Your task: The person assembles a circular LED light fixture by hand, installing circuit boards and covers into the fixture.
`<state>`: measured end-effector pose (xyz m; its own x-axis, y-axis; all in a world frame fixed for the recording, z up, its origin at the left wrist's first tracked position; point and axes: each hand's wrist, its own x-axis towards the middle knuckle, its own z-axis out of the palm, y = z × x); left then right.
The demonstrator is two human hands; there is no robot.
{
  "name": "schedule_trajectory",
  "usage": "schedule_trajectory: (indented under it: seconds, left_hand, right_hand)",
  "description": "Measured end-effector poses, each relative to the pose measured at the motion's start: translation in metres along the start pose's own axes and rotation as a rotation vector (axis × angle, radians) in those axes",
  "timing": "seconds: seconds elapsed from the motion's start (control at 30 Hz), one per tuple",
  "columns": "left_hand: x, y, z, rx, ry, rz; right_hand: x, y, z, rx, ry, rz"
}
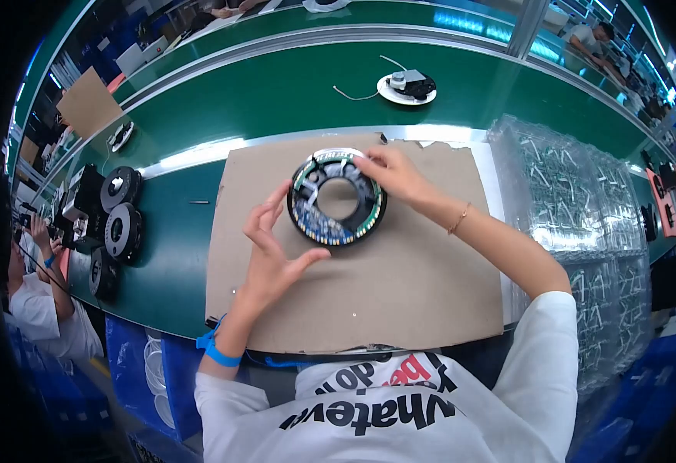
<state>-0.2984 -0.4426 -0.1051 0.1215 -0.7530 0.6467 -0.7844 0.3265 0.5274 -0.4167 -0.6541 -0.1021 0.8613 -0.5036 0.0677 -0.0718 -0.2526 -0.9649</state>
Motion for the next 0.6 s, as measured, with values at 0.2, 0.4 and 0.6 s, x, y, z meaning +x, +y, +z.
schedule_trajectory:
  seconds: [0.2, 0.4, 0.6]
  left_hand:
    - [-0.002, -0.018, 0.000, 0.051, 0.161, -0.177]
    - [-0.008, -0.021, 0.006, 0.113, 0.164, -0.112]
    - [-0.007, -0.026, 0.018, 0.158, 0.197, -0.105]
  right_hand:
    - [0.091, -0.002, -0.005, 0.205, 0.250, 0.214]
    - [0.186, 0.025, 0.031, 0.111, 0.458, 0.314]
    - [0.226, 0.044, 0.042, -0.100, 0.507, 0.254]
